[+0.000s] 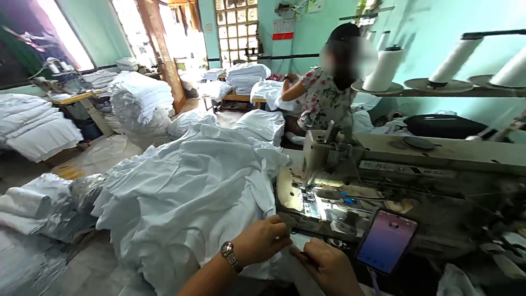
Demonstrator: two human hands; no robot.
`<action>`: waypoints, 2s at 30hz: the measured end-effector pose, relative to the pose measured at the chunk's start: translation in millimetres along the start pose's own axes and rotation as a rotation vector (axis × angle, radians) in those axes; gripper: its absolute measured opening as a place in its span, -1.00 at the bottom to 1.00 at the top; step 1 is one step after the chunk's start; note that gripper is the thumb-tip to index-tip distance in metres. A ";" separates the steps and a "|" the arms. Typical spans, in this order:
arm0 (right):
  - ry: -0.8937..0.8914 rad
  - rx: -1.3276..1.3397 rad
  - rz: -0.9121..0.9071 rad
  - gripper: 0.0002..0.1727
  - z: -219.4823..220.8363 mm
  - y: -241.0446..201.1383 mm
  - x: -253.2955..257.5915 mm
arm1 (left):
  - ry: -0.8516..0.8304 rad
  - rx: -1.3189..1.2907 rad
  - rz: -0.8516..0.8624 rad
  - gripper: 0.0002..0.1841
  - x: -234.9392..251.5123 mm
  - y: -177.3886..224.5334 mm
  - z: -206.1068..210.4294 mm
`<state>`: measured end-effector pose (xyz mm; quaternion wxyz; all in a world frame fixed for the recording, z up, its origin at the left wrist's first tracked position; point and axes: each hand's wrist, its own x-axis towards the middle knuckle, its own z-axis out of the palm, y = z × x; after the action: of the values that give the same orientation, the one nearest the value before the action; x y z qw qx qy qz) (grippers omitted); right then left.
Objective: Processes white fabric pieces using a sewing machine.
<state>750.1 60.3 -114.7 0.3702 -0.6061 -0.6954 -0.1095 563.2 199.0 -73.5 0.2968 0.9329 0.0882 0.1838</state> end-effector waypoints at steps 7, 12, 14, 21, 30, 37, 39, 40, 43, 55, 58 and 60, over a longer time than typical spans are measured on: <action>-0.066 0.357 0.050 -0.54 -31.4 -5.7 16.4 | 0.043 0.019 0.066 -0.79 -2.7 3.7 -2.2; -0.045 0.438 0.077 -0.52 -28.8 2.4 20.1 | 0.018 -0.034 0.044 -0.73 0.8 6.3 -17.0; 0.003 0.661 0.205 -0.62 -20.9 3.7 19.3 | 0.032 -0.086 0.063 -0.76 5.1 4.2 -14.6; -0.218 0.886 0.563 -0.74 -3.9 -4.1 -6.5 | 0.349 -0.221 -0.024 -0.64 12.3 -6.1 12.4; -0.056 1.539 0.658 -0.53 -30.3 -21.3 7.0 | 0.468 0.042 0.036 -0.44 -51.5 21.4 54.9; 0.135 1.456 0.789 -0.77 -44.8 -39.1 28.3 | 0.251 0.355 -0.151 -0.81 -56.2 -6.5 62.1; 0.202 1.443 0.826 -0.83 -45.6 -33.1 26.1 | 0.258 0.209 -0.155 -0.84 -60.8 -0.2 42.0; 0.218 1.436 0.853 -0.84 -47.0 -30.9 25.0 | 0.283 0.118 -0.134 -0.86 -63.7 4.0 26.8; 0.222 1.473 0.917 -0.76 -48.9 -28.0 14.7 | 0.280 -0.086 -0.044 -0.86 -78.4 17.1 -24.7; -0.172 1.399 0.739 -0.59 -13.4 -48.3 -5.1 | 0.255 -0.569 -0.179 -0.87 -47.6 52.3 67.5; -0.159 1.428 0.728 -0.61 -20.5 -43.8 -9.4 | 0.214 -0.675 -0.164 -0.87 -49.0 47.1 61.4; -0.144 1.413 0.721 -0.58 -26.0 -39.2 -11.6 | 0.274 -0.656 -0.185 -0.79 -53.5 43.2 55.1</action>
<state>723.7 26.3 -92.4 0.6336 -0.4211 -0.3835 0.5236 538.3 120.8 -105.4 0.5808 0.7430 0.1475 0.2980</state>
